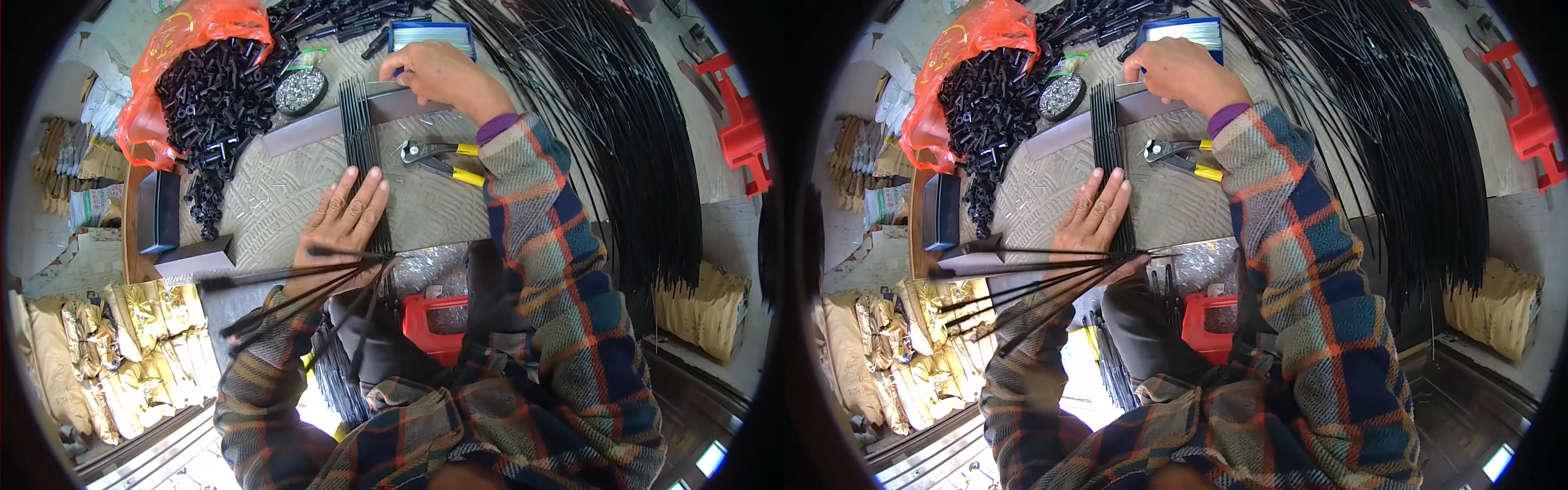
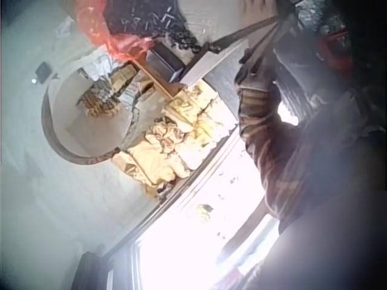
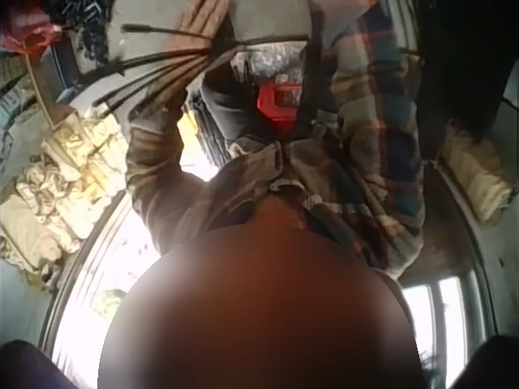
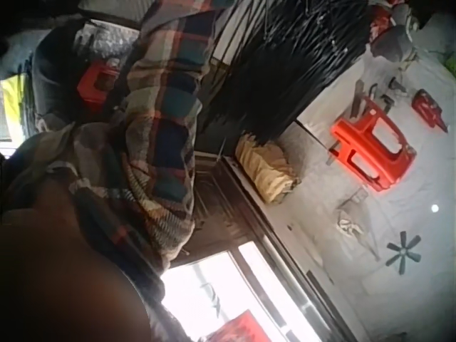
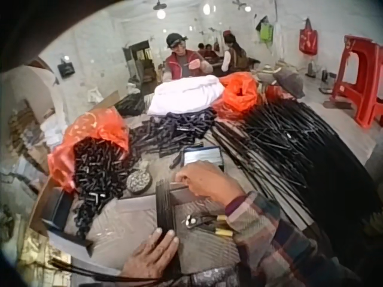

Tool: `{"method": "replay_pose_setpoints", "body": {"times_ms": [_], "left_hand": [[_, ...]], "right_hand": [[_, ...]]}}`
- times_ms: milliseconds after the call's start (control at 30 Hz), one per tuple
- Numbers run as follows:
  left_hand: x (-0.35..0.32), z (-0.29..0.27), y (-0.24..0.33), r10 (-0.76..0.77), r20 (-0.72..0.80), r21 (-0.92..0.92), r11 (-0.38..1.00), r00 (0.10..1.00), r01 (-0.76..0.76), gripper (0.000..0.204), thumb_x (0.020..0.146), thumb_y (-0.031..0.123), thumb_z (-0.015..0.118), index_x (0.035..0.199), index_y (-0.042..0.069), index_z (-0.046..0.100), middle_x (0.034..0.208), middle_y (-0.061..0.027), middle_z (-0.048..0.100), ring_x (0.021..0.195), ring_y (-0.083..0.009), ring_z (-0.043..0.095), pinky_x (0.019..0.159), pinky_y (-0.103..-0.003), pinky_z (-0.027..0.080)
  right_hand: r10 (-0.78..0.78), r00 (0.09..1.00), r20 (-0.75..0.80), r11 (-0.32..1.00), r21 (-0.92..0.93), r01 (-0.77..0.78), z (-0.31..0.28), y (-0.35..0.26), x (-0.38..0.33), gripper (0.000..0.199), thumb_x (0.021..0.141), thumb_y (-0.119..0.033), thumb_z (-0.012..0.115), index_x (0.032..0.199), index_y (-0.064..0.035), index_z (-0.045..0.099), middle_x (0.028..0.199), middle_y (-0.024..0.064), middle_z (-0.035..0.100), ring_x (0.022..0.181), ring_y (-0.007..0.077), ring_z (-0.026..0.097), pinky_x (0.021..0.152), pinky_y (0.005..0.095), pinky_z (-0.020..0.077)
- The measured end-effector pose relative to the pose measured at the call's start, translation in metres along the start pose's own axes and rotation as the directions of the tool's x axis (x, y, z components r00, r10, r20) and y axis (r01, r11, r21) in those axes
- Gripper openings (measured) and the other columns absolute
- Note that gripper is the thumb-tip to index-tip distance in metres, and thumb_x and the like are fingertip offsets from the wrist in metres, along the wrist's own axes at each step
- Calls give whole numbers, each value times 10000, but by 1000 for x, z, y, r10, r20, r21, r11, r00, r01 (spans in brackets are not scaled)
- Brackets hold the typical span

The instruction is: Assembling and cutting black cable or rod components using pliers and a jig on a production floor.

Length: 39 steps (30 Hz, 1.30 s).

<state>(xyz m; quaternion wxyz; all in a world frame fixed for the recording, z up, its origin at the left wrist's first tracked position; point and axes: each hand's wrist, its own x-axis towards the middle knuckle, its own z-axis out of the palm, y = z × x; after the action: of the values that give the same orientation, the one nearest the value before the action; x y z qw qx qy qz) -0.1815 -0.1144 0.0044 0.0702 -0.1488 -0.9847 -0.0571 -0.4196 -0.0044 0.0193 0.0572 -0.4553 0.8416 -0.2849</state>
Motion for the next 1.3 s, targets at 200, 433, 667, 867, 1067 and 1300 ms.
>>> {"method": "replay_pose_setpoints", "body": {"times_ms": [200,433,667,867,1067,1300], "left_hand": [[2,0,-1,53,-9,-90,995,999,-53,801,704,471,623,1283,-29,387,1349,-171,371,1262,-359,329,999,-392,343],[0,-2,1,53,-33,-5,999,998,-53,767,723,458,601,1279,-29,395,1334,-185,386,1257,-344,344,1009,-382,335],[-1,0,-3,45,-44,-72,996,998,-48,790,696,408,674,1282,-38,388,1329,-191,393,1256,-347,349,1002,-387,340],[-1,0,-1,10,-11,4,1000,1000,-10,634,792,349,504,1327,43,359,1387,-114,338,1287,-281,312,1031,-372,307],[0,4,-3,-41,12,62,997,999,40,605,810,307,472,1342,52,339,1405,-109,308,1303,-270,285,1057,-378,258],[-2,-2,-4,5,-29,-137,991,1000,-9,836,723,550,567,1336,32,335,1397,-116,315,1298,-295,284,1055,-400,250]], "right_hand": [[-8,1000,-22,997,-77,6,1,-1,1,174,807,-69,522,937,-106,632,666,87,612,495,187,592,533,339,454],[23,1000,-20,998,-57,-24,-2,-8,1,334,722,-28,495,979,-171,653,627,72,628,631,228,628,629,375,475],[-14,999,-42,994,-112,9,4,-7,3,170,819,-81,515,932,-126,634,647,69,607,482,178,577,520,333,454],[41,999,-1,994,-99,-41,2,-9,5,320,729,-26,494,967,-172,651,676,76,637,661,226,632,638,381,478],[-217,959,-183,941,-300,156,16,-1,6,267,737,-39,534,932,-179,653,854,84,649,833,267,620,690,402,480],[-276,947,-162,924,-315,215,18,1,10,228,752,-56,544,916,-175,648,847,71,645,819,269,619,682,398,479]]}}
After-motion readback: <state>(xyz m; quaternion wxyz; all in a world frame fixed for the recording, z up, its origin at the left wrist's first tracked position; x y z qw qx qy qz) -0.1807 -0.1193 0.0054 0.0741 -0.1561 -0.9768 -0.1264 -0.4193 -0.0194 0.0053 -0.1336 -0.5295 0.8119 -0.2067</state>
